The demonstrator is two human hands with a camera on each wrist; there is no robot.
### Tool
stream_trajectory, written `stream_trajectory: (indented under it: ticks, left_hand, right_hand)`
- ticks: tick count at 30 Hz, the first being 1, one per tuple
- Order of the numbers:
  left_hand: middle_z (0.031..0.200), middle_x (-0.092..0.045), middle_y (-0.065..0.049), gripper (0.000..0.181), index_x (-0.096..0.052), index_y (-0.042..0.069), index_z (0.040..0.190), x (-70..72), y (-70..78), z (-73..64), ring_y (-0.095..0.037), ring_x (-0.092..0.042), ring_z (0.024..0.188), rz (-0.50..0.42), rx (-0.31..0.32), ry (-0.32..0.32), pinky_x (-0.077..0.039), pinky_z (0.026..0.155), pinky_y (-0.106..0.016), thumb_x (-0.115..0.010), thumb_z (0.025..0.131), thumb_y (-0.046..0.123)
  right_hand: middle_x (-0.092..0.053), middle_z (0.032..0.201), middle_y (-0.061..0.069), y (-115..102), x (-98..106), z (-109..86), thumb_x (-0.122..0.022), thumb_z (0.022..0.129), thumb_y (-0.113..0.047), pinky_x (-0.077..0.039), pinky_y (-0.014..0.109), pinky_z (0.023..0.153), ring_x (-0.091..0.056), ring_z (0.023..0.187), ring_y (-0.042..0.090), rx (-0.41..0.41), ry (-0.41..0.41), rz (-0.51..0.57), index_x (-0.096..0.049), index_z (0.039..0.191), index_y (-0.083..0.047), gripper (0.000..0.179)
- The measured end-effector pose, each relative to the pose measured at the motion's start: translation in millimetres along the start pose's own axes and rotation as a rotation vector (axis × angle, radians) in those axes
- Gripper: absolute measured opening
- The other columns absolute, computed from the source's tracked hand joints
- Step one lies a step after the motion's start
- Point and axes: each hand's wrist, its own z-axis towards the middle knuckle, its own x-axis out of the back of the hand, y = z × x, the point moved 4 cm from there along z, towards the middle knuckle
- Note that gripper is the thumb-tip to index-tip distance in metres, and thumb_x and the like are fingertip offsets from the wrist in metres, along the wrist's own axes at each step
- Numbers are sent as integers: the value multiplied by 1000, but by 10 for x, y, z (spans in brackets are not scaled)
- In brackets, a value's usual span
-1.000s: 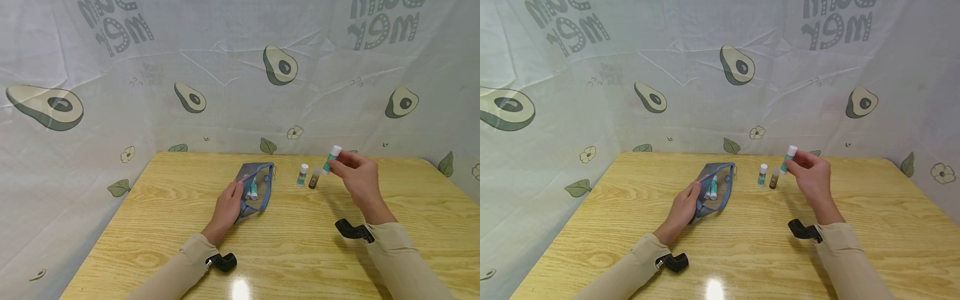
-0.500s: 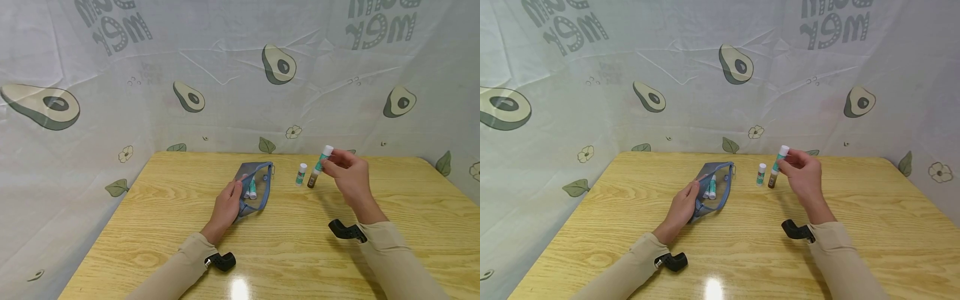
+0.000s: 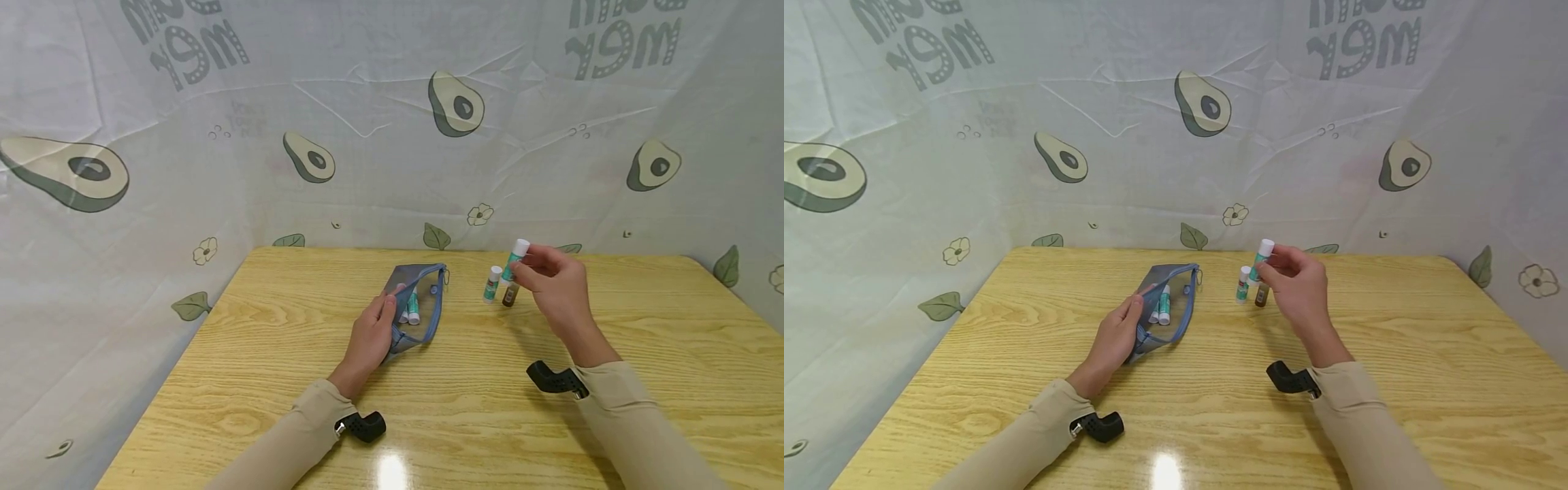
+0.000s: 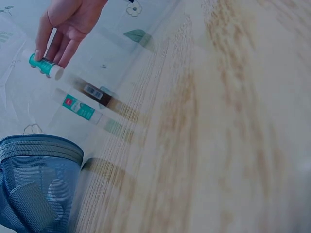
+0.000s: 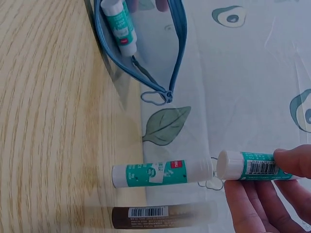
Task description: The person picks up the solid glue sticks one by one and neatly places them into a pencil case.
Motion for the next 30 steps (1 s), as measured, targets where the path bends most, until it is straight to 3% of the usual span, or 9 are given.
stream_trajectory:
  ticks: [19,24,30]
  left_hand:
    - [171,-39,-12,46,-54,30,157,11,-4,-5,-35,-30,162,5,-8,-1,-25,131,-61,-37,116,43]
    - [171,-40,-12,46,-54,30,157,21,-9,-10,-35,-30,162,9,-8,2,-26,131,-61,-37,117,43]
    - [170,-41,-11,47,-54,30,158,6,-19,-7,-34,-29,163,2,-15,-4,-24,132,-61,-36,116,44]
  right_hand:
    - [-65,99,-23,1,-261,-27,-71,104,-18,-57,13,77,-65,92,-9,-1,-40,-27,-63,140,3,43]
    - [-68,106,-13,17,-354,-42,-71,104,-21,-57,15,74,-65,91,-9,-7,-62,-46,-64,139,1,42]
    - [-71,122,10,19,-452,-82,-71,104,-23,-59,18,83,-65,93,-10,-10,-91,-82,-64,139,-2,42]
